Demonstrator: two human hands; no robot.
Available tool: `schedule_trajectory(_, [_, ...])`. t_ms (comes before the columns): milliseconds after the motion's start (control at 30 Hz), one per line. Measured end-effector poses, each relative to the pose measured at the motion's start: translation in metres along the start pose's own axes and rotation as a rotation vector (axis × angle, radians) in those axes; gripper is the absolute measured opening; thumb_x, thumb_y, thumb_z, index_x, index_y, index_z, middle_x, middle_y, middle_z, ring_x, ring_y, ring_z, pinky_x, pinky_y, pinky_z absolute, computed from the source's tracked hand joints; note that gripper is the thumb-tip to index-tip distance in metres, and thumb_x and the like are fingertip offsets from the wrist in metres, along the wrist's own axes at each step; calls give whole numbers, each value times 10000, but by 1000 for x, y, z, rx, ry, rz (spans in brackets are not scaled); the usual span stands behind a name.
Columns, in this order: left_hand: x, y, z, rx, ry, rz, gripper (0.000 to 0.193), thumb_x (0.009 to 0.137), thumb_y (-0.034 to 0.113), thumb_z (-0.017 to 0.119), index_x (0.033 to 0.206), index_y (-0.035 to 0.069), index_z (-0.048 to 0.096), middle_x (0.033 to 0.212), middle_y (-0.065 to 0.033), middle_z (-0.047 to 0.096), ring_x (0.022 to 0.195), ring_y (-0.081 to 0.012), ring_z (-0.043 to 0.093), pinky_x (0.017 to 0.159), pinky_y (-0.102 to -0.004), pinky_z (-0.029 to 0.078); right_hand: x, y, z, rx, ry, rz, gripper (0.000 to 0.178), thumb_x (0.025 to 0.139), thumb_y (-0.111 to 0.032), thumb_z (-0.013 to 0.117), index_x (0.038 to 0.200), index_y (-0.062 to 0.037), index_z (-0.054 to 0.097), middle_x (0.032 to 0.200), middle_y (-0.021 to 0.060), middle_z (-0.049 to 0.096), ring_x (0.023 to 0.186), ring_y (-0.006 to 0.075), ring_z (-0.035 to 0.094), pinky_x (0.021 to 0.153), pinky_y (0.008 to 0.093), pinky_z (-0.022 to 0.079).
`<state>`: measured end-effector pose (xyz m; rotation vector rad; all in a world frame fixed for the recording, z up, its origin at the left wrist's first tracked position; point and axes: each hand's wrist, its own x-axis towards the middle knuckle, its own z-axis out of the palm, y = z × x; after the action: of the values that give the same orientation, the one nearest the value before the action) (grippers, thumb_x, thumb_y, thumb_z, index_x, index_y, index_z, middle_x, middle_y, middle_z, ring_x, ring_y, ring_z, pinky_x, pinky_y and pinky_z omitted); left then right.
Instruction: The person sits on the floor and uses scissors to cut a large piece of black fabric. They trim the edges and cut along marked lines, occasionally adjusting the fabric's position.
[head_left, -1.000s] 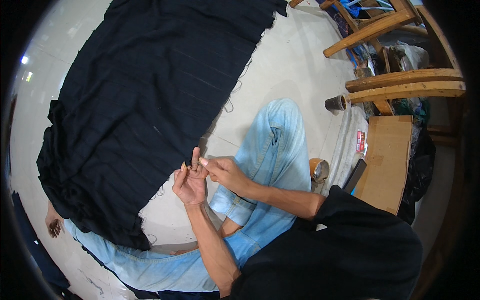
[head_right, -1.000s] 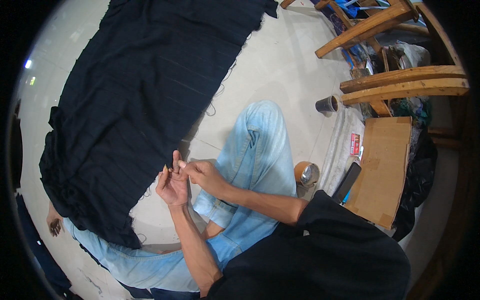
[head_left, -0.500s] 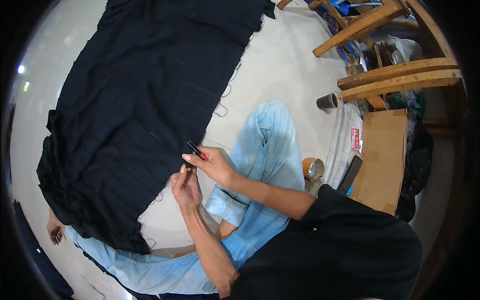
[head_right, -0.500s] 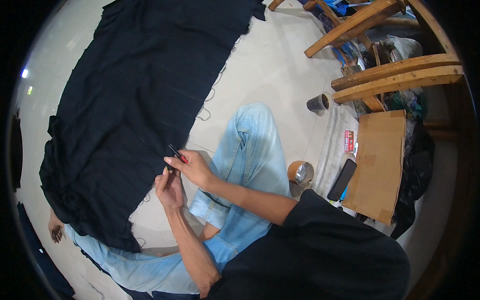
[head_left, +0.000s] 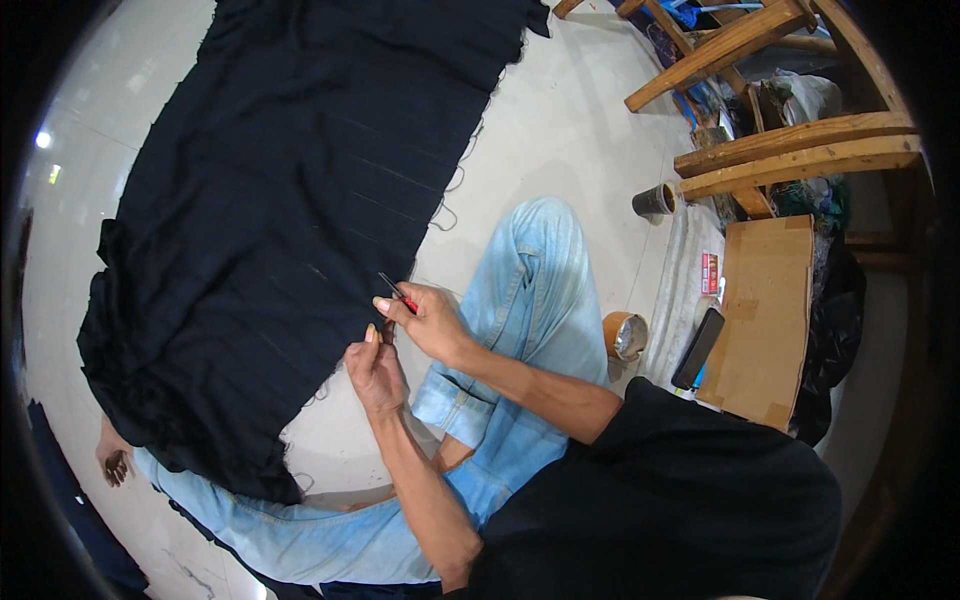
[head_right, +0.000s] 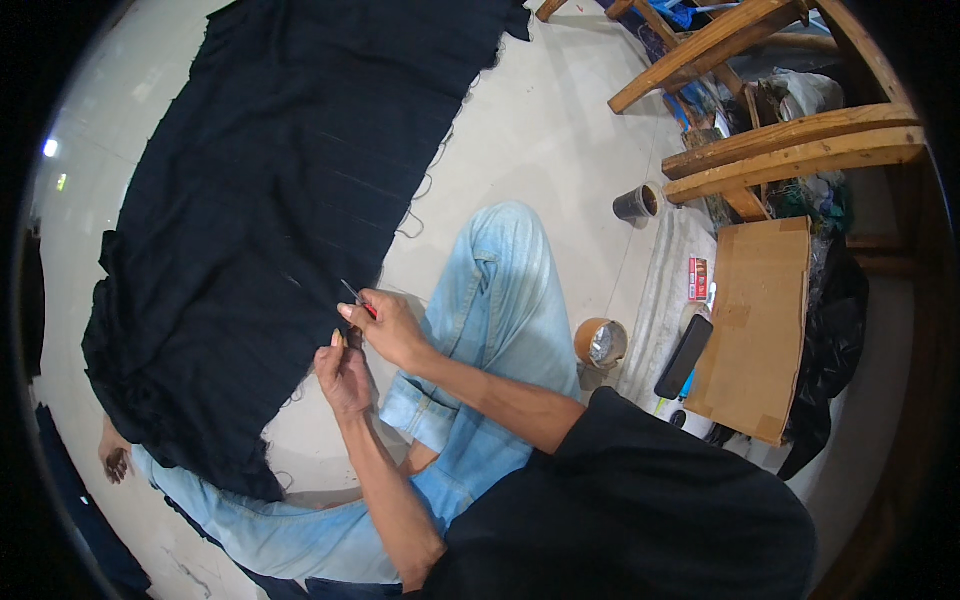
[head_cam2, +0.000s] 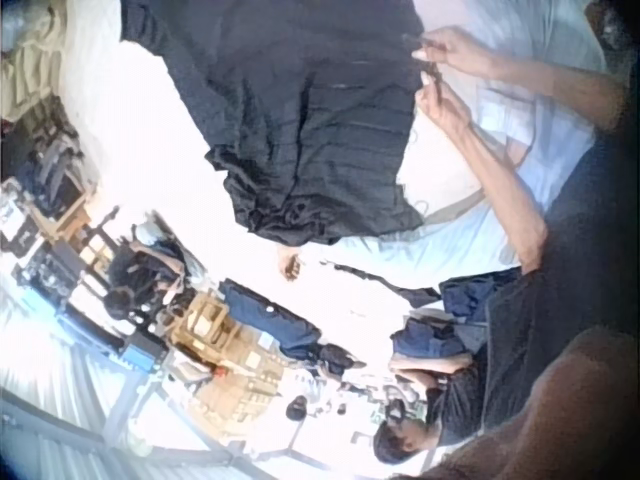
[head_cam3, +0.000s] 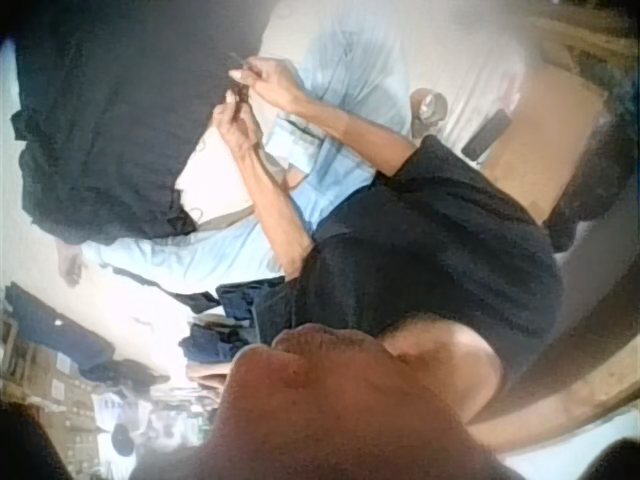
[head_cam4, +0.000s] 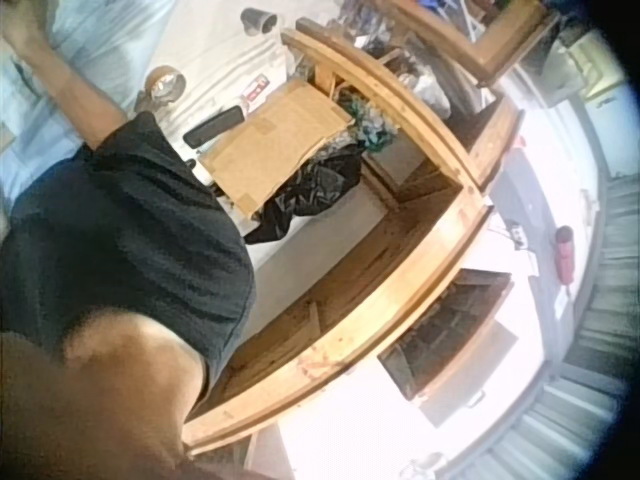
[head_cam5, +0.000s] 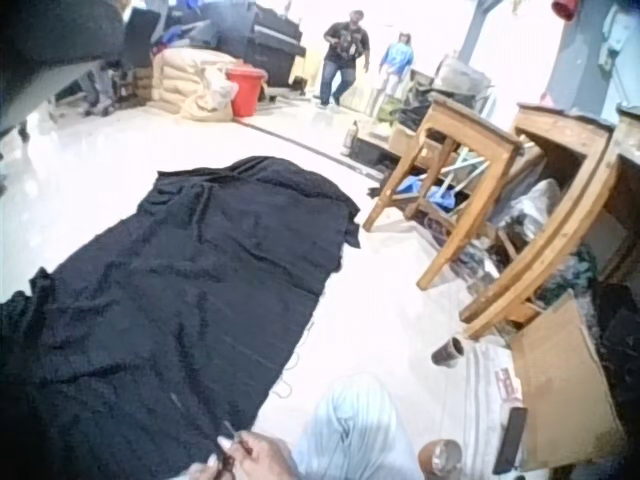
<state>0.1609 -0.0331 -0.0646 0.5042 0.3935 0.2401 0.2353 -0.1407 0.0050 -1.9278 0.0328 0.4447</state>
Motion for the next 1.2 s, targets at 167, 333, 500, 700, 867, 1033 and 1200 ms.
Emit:
schedule_trajectory(167, [-14, -12, 46, 196, 120, -49, 218, 946, 126, 662, 1080, 27, 522, 1148, -119, 622, 1098, -200, 598, 1012, -390, 473, -11, 31, -11, 122, 4, -37, 416, 978, -440, 616, 820, -57, 583, 668, 58, 591, 649, 110, 519, 584, 344, 453])
schedule_trajectory(333, [6, -26, -15, 248, 116, 61, 167, 990, 155, 613, 1028, 31, 508, 1052, -153, 636, 1010, -273, 647, 929, -426, 537, -7, 24, 4, -98, -96, -116, 611, 865, -661, 645, 790, -57, 591, 673, 50, 570, 657, 164, 528, 601, 358, 427])
schedule_trajectory(500, [20, 74, 34, 1006, -214, 40, 700, 872, 178, 761, 1410, 16, 345, 1403, -156, 430, 1267, -233, 429, 1100, -399, 321, -21, 6, -18, -85, 18, -83, 538, 915, -561, 646, 835, -29, 642, 673, 53, 589, 645, 155, 549, 602, 335, 439])
schedule_trajectory(700, [-80, 262, 359, 1245, -341, 1718, 1057, 809, 662, 685, 1539, 34, 250, 1561, -277, 268, 1421, -406, 334, 1191, -550, 213, -34, 22, -47, 122, 177, -67, 449, 954, -462, 647, 846, -26, 645, 641, 39, 536, 616, 104, 461, 576, 313, 397])
schedule_trajectory(867, [-79, 324, 432, 1166, -296, 2092, 964, 826, 641, 667, 1486, 48, 291, 1521, -264, 309, 1399, -396, 357, 1171, -561, 231, 3, 31, -22, 62, 176, -199, 411, 968, -437, 631, 855, -42, 643, 650, 42, 561, 620, 126, 497, 590, 340, 425])
schedule_trajectory(1033, [-66, 343, 406, 889, -214, 2060, 872, 842, 620, 649, 1433, 63, 333, 1482, -251, 351, 1377, -385, 380, 1150, -572, 250, 32, 150, -22, -15, 242, -227, 409, 906, -423, 707, 867, -26, 616, 712, 106, 633, 682, 251, 601, 673, 393, 510])
schedule_trajectory(1200, [-174, 385, 351, 535, -138, 2347, 781, 858, 598, 630, 1380, 77, 374, 1443, -238, 392, 1355, -375, 403, 1130, -583, 269, 50, 93, 4, -87, 78, -371, 361, 902, -365, 702, 916, -11, 631, 779, 136, 642, 767, 250, 613, 742, 399, 519])
